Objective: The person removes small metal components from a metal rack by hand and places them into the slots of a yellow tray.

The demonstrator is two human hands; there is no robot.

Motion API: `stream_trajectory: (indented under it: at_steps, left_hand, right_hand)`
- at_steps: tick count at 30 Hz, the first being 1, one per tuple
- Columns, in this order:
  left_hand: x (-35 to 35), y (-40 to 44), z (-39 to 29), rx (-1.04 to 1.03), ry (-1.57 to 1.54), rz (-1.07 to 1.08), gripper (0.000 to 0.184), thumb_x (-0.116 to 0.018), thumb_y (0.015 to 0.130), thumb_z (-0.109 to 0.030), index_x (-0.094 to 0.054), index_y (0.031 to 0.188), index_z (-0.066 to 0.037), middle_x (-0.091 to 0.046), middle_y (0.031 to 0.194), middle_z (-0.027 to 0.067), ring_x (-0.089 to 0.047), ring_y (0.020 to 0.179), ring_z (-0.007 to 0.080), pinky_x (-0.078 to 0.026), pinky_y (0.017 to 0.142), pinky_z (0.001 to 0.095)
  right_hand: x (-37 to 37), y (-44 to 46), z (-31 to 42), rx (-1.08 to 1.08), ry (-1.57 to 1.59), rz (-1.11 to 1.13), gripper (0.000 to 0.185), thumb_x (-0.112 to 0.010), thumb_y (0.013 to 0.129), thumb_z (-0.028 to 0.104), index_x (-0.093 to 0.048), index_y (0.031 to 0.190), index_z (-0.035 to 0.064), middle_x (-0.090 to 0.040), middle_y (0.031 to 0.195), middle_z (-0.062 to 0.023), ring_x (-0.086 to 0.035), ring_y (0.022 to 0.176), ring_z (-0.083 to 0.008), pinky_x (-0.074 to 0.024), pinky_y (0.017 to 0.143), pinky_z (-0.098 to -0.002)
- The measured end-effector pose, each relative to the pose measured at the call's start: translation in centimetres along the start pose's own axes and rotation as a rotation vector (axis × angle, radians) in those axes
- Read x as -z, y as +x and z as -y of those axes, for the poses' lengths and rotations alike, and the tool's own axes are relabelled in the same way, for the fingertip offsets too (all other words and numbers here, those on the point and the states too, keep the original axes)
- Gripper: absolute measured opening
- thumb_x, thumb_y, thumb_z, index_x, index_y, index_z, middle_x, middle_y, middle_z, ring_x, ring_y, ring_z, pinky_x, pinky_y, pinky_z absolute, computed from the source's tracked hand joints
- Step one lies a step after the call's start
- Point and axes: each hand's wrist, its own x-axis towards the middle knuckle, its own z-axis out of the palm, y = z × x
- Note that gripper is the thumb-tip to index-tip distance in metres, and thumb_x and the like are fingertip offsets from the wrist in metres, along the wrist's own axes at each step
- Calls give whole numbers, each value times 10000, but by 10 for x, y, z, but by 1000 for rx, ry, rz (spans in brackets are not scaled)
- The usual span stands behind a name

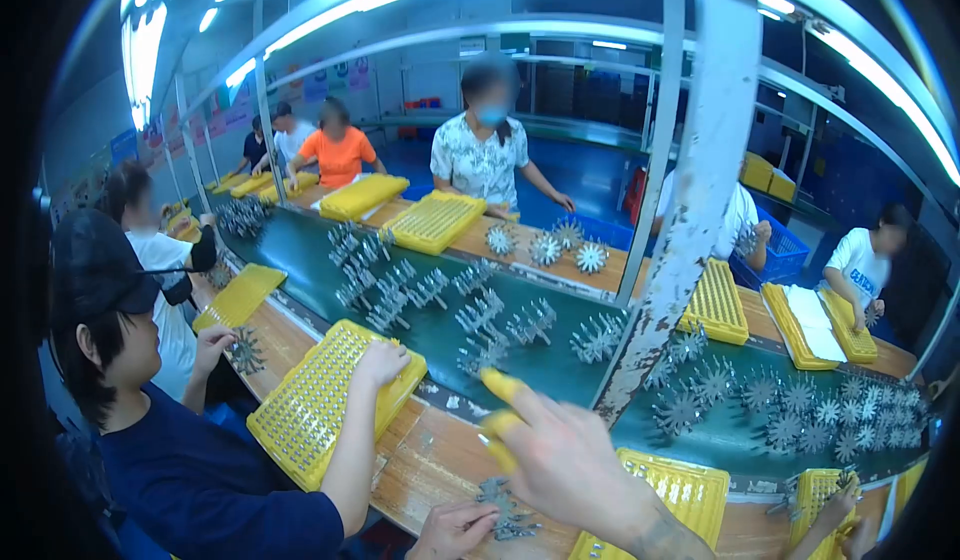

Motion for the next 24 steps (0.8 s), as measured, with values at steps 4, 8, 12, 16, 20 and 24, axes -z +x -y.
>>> stream_trajectory:
  at_steps: [4, 8, 12, 16, 20, 24]
  left_hand:
    - [0, 5, 25, -55, 14, -25, 219, -712, 932, -130, -771, 1135, -73, -754, 1083, 165, -742, 975, 306, -584, 845, 374]
    - [0, 5, 41, -237, 134, -106, 194, -747, 917, -200, -786, 1066, -82, -761, 952, 139, -743, 837, 300, -598, 749, 364]
    - [-7, 5, 31, -270, 139, -136, 148, -759, 888, -79, -768, 1025, -23, -761, 879, 130, -747, 751, 254, -578, 667, 318]
    - [-19, 2, 24, -247, 137, -137, 147, -755, 890, -78, -768, 1026, -24, -756, 868, 127, -739, 741, 250, -571, 661, 320]
    - [-28, 1, 16, -274, 226, -146, 139, -740, 888, -59, -768, 1020, -28, -736, 837, 128, -726, 738, 253, -566, 668, 337]
    - [-36, -7, 2, -60, 220, -92, 160, -731, 900, -61, -776, 1050, -24, -760, 948, 175, -743, 857, 314, -588, 768, 377]
  right_hand:
    - [-10, -85, -8, -271, -14, 26, 141, -800, 788, 83, -750, 915, 115, -713, 1174, -97, -723, 912, -295, -593, 764, -385]
    - [-5, -156, -12, -511, -21, -11, 151, -773, 841, 92, -753, 991, 84, -722, 1043, -135, -701, 926, -313, -569, 800, -420]
    - [4, -196, -2, -812, -34, -38, 163, -768, 880, 90, -736, 1037, 56, -729, 972, -134, -699, 855, -286, -561, 761, -396]
    - [-5, -236, -7, -824, -26, -75, 142, -782, 892, 128, -751, 1009, 54, -746, 972, -107, -707, 817, -254, -565, 734, -375]
    - [-13, -265, -20, -847, -48, -36, 161, -782, 897, 166, -753, 990, 38, -740, 973, -104, -705, 835, -256, -553, 735, -368]
    - [-13, -282, -30, -815, -53, -121, 133, -764, 817, 56, -770, 949, 73, -669, 866, -143, -682, 757, -354, -546, 657, -432]
